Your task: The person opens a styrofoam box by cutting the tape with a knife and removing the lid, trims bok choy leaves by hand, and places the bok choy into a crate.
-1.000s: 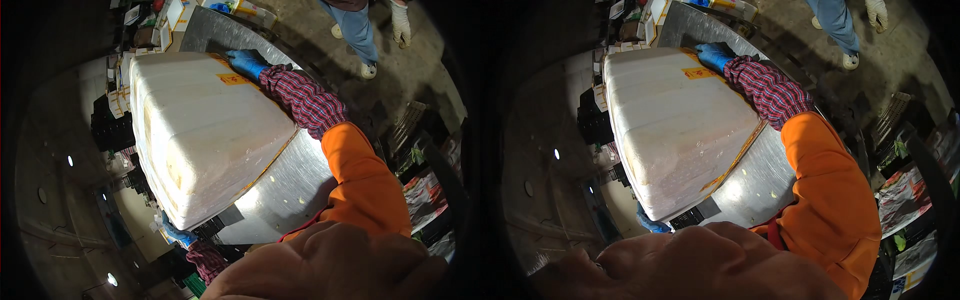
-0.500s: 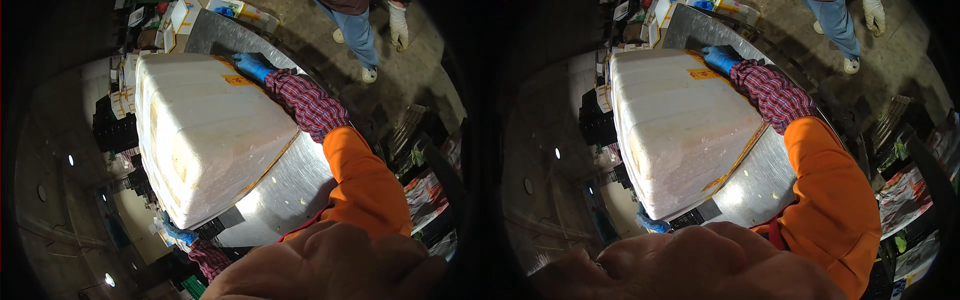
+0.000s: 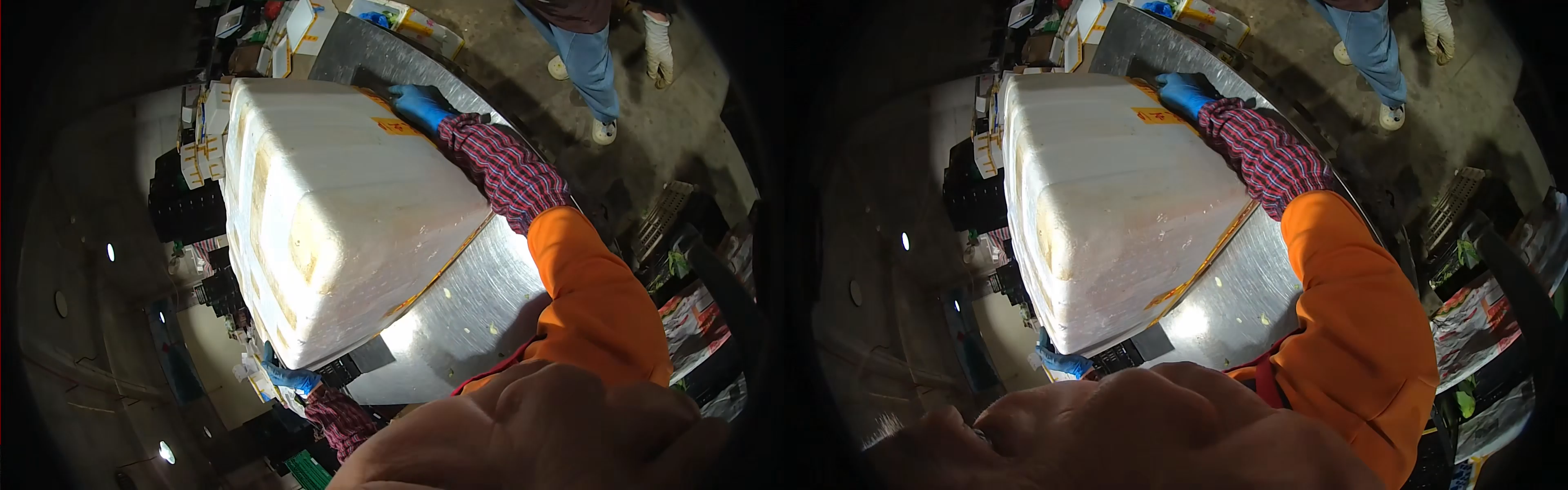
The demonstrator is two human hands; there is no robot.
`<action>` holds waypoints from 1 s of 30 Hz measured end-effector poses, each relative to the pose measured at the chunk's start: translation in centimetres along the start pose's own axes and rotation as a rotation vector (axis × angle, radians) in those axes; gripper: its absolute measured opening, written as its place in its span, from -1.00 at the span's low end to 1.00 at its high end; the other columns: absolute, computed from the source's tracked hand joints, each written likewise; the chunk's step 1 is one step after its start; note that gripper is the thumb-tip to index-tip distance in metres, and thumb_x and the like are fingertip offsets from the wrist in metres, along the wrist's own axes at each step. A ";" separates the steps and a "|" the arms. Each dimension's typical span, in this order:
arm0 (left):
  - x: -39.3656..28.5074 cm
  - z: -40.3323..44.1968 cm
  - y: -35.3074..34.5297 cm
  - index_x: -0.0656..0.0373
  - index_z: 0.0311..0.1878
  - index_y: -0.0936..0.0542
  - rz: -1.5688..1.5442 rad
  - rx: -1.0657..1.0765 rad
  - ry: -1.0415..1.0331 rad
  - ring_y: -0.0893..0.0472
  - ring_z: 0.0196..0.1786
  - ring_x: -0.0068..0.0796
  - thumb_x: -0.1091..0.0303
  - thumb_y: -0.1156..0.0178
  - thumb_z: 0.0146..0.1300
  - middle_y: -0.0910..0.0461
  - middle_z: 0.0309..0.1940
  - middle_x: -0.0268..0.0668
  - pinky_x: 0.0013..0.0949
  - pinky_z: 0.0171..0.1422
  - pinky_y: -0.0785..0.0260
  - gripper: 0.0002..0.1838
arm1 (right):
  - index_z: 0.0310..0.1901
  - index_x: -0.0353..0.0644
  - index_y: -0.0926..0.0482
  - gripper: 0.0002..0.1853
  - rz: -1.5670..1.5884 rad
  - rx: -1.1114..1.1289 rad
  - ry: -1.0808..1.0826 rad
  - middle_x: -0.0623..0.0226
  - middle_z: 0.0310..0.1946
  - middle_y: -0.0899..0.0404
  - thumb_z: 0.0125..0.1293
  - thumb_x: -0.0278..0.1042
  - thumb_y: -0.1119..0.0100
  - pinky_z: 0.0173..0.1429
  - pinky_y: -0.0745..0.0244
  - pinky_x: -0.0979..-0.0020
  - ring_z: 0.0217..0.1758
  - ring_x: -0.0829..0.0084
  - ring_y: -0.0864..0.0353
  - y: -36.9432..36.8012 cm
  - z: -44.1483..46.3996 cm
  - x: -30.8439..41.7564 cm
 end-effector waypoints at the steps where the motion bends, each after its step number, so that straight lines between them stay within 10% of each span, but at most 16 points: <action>1: -0.1 -0.1 0.1 0.34 0.08 -0.49 0.006 0.005 0.001 -0.53 0.01 -0.23 0.16 0.14 0.38 -0.54 0.03 -0.08 -0.18 0.15 -0.35 -0.55 | 0.21 0.09 -0.43 -0.51 -0.062 0.003 -0.040 0.23 0.14 -0.47 0.24 -0.05 0.05 0.26 -0.31 0.30 0.16 0.16 -0.48 0.1 -0.4 0.4; 9: -1.4 -0.3 -0.6 0.45 0.06 -0.50 0.268 -0.008 -0.103 -0.56 0.00 -0.19 0.06 0.27 0.38 -0.55 -0.01 0.02 -0.17 0.15 -0.41 -0.41 | 0.18 0.13 -0.46 -0.52 -0.028 -0.031 0.001 0.20 0.12 -0.49 0.21 -0.05 0.02 0.24 -0.34 0.29 0.14 0.17 -0.49 -1.0 1.5 -0.9; 30: 2.6 1.7 2.8 0.32 0.19 -0.40 -0.228 -0.141 0.177 -0.55 -0.01 -0.18 0.05 0.23 0.38 -0.51 0.04 -0.10 -0.13 0.11 -0.41 -0.45 | 0.04 -0.18 -0.56 -0.61 0.340 -0.194 0.055 -0.03 -0.05 -0.56 0.17 -0.28 -0.06 0.15 -0.42 0.29 0.01 0.09 -0.56 -4.2 2.8 -2.8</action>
Point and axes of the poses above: each hand's wrist, its own z-axis towards the middle knuckle, its own y-axis out of the back of the hand, x = y × z, the point moved 3 cm from there along z, towards the middle knuckle
